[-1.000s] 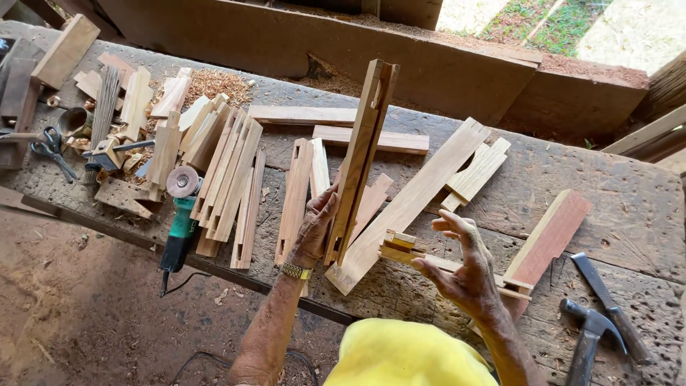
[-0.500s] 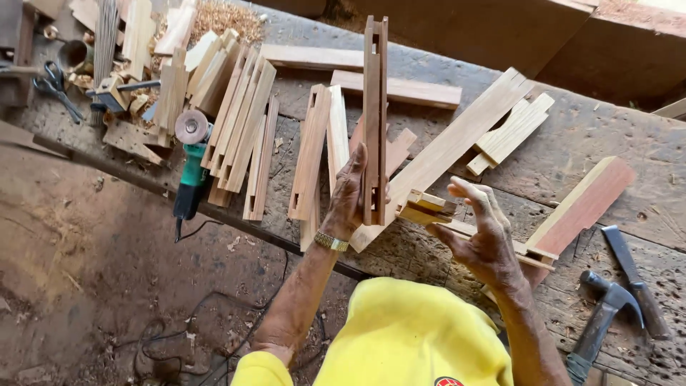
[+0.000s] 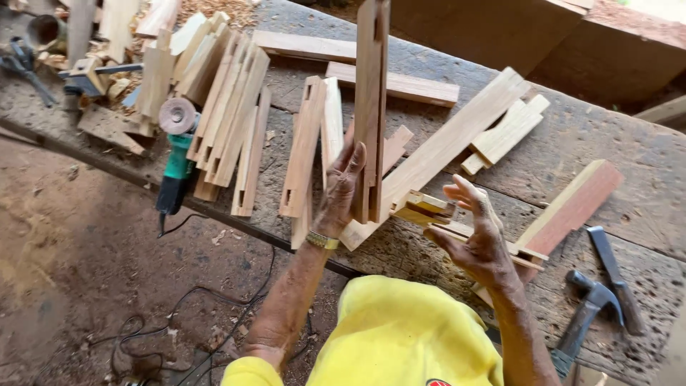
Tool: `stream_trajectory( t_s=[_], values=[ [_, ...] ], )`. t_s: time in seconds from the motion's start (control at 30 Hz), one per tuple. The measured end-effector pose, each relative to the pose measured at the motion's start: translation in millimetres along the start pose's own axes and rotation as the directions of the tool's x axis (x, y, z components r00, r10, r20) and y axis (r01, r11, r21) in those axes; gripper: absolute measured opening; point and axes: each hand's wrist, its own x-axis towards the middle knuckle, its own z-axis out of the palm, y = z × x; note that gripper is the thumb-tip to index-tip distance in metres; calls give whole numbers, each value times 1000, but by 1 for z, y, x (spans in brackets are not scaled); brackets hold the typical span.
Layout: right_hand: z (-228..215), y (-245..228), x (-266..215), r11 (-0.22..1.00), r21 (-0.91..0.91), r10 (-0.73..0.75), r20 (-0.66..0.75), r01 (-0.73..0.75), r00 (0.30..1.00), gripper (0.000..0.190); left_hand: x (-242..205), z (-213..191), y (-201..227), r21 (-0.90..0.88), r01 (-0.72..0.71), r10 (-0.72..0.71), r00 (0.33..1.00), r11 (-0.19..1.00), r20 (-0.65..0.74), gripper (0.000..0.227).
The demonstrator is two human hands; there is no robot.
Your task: The person dry-fits wooden furniture frame parts at a workbench, picking up rails and shaped components and pressing their tenons into mortises by hand to test the joints. They turn pieces over, try different rails one at a time, and set pieces back on the bench between fits.
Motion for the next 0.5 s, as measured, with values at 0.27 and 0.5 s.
stream_trajectory(
  t_s=[0.27, 0.5],
  values=[
    [-50, -3, 23, 865, 498, 60, -216, 58, 974, 60, 26, 84, 94, 365, -683, 318, 659, 633, 682, 70],
    [-53, -52, 50, 451, 883, 421, -336, 127, 843, 45, 42, 153, 162, 461, -828, -85, 459, 320, 884, 93]
  ],
)
